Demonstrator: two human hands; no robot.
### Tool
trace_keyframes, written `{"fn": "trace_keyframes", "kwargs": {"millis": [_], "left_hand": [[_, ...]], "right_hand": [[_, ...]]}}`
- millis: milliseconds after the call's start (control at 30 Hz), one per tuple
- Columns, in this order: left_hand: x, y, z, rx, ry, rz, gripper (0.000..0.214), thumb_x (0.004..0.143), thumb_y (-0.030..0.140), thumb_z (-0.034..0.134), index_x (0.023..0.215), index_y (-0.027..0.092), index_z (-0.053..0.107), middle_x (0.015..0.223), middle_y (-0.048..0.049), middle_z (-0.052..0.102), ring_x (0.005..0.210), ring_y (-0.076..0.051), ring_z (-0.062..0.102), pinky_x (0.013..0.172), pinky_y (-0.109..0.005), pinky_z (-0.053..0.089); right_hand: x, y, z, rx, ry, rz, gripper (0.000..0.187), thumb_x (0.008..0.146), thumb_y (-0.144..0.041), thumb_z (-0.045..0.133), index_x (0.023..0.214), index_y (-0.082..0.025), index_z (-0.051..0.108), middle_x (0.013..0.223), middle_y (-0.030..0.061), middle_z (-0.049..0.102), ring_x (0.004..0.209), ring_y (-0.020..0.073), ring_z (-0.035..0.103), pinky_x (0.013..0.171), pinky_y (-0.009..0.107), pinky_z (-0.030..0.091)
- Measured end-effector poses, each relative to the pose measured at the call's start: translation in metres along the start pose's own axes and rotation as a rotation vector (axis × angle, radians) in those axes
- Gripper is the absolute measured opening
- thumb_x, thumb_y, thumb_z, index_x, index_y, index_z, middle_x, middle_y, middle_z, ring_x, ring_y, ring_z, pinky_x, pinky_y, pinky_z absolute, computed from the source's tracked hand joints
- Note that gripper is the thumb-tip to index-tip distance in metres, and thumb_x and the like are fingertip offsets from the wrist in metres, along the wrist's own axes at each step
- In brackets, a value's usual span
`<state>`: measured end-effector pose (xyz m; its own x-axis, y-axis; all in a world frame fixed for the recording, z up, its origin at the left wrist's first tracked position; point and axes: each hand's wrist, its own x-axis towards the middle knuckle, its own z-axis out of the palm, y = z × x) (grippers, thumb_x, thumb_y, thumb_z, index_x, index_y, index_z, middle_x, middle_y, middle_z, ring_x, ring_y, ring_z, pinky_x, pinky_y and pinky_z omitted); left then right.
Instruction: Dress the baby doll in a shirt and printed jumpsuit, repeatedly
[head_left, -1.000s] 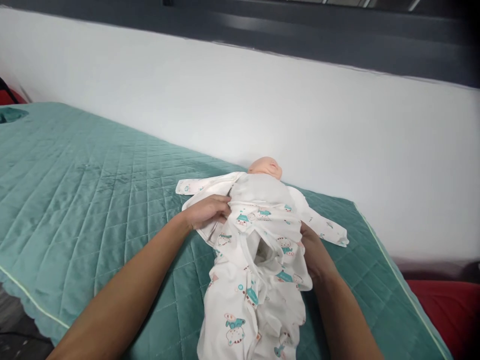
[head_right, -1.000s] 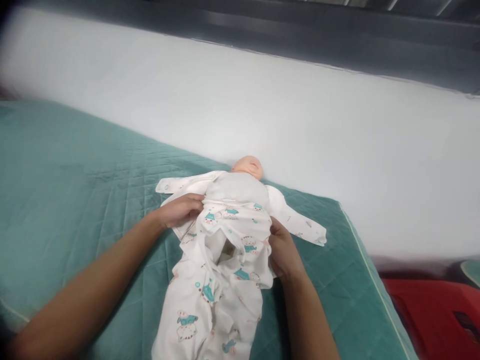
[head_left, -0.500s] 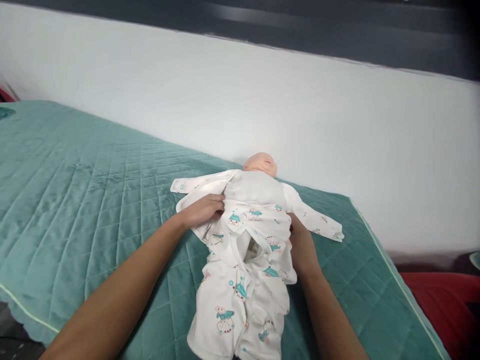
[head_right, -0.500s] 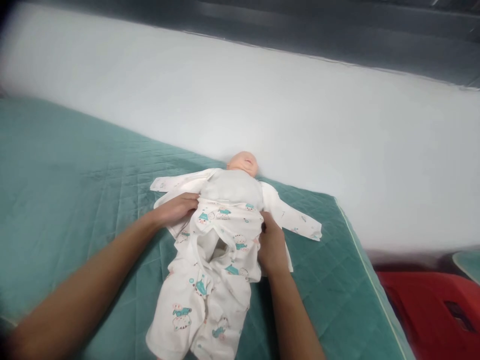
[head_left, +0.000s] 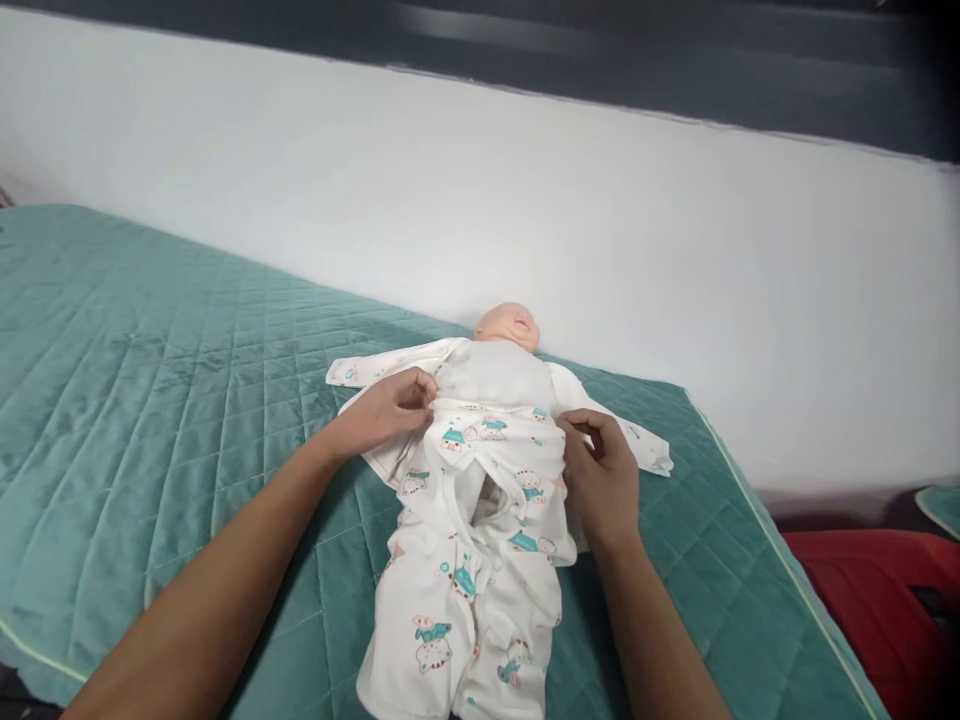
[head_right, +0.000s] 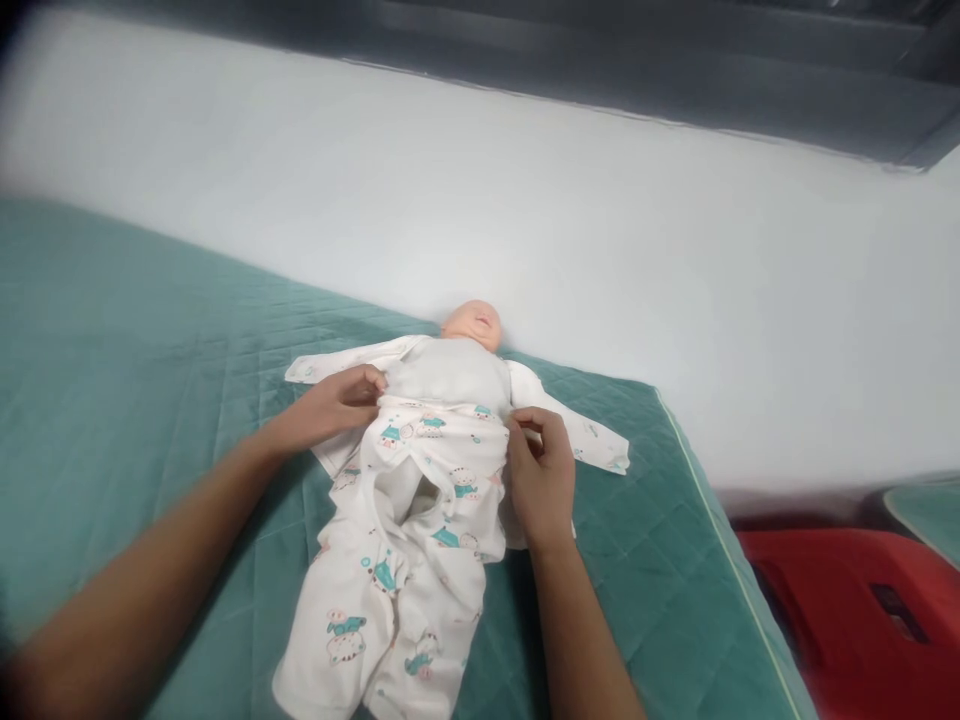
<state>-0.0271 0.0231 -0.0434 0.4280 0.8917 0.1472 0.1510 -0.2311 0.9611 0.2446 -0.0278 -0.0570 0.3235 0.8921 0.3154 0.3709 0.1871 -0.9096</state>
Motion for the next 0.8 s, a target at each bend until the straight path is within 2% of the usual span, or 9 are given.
{"fn": "trace_keyframes", "kwargs": {"millis": [133, 200, 333, 433, 600, 700, 800], "left_hand": [[0.002, -0.002, 0.000, -0.015, 0.009, 0.164, 0.017, 0.077, 0.020, 0.064, 0.093, 0.018, 0.061, 0.099, -0.0039, 0.053, 0.095, -0.017, 0.053, 0.091, -0.034, 0.045], [0.002, -0.005, -0.001, 0.016, 0.001, 0.237, 0.017, 0.079, 0.022, 0.066, 0.096, 0.019, 0.065, 0.104, -0.0060, 0.054, 0.102, -0.019, 0.053, 0.095, -0.036, 0.044], [0.002, -0.007, -0.001, 0.070, 0.053, 0.320, 0.021, 0.083, 0.025, 0.066, 0.104, 0.023, 0.068, 0.108, -0.0073, 0.057, 0.107, -0.021, 0.054, 0.096, -0.038, 0.045], [0.001, -0.003, 0.005, 0.134, 0.082, 0.332, 0.021, 0.082, 0.029, 0.069, 0.102, 0.024, 0.069, 0.107, -0.0067, 0.058, 0.106, -0.022, 0.055, 0.096, -0.039, 0.044], [-0.001, 0.002, 0.017, 0.389, 0.165, 0.392, 0.011, 0.086, 0.032, 0.066, 0.088, 0.023, 0.071, 0.116, -0.0067, 0.057, 0.117, -0.023, 0.049, 0.106, -0.042, 0.035], [-0.001, 0.004, 0.022, 0.381, 0.155, 0.431, 0.015, 0.092, 0.031, 0.056, 0.089, 0.021, 0.066, 0.118, -0.0073, 0.059, 0.115, -0.021, 0.053, 0.103, -0.038, 0.038], [0.006, 0.007, 0.023, 0.324, 0.137, 0.347, 0.019, 0.095, 0.033, 0.047, 0.089, 0.020, 0.060, 0.105, -0.0053, 0.065, 0.098, -0.019, 0.059, 0.089, -0.033, 0.044]], "right_hand": [[-0.001, -0.009, 0.002, 0.082, -0.098, -0.202, 0.007, 0.087, -0.029, 0.062, 0.092, -0.025, 0.064, 0.104, 0.0036, 0.060, 0.102, 0.0190, 0.057, 0.087, 0.035, 0.047], [0.000, -0.010, 0.003, 0.072, -0.158, -0.257, 0.008, 0.087, -0.028, 0.064, 0.095, -0.027, 0.064, 0.108, 0.0036, 0.058, 0.108, 0.0199, 0.054, 0.091, 0.037, 0.046], [0.003, -0.009, 0.005, 0.039, -0.240, -0.276, 0.014, 0.086, -0.026, 0.064, 0.100, -0.030, 0.062, 0.114, 0.0029, 0.055, 0.114, 0.0198, 0.052, 0.095, 0.039, 0.044], [0.003, -0.010, 0.006, 0.007, -0.280, -0.270, 0.017, 0.085, -0.025, 0.065, 0.101, -0.030, 0.059, 0.117, 0.0031, 0.052, 0.117, 0.0200, 0.051, 0.096, 0.039, 0.043], [0.002, -0.015, 0.006, -0.075, -0.291, -0.236, 0.017, 0.083, -0.024, 0.065, 0.096, -0.027, 0.055, 0.123, 0.0053, 0.049, 0.118, 0.0215, 0.049, 0.083, 0.034, 0.046], [0.003, -0.019, 0.006, -0.131, -0.274, -0.286, 0.015, 0.083, -0.024, 0.065, 0.092, -0.025, 0.053, 0.124, 0.0065, 0.050, 0.118, 0.0223, 0.049, 0.078, 0.032, 0.046], [0.005, -0.025, 0.007, -0.152, -0.301, -0.330, 0.013, 0.084, -0.026, 0.064, 0.084, -0.024, 0.051, 0.120, 0.0065, 0.054, 0.113, 0.0216, 0.052, 0.077, 0.030, 0.044]]}}
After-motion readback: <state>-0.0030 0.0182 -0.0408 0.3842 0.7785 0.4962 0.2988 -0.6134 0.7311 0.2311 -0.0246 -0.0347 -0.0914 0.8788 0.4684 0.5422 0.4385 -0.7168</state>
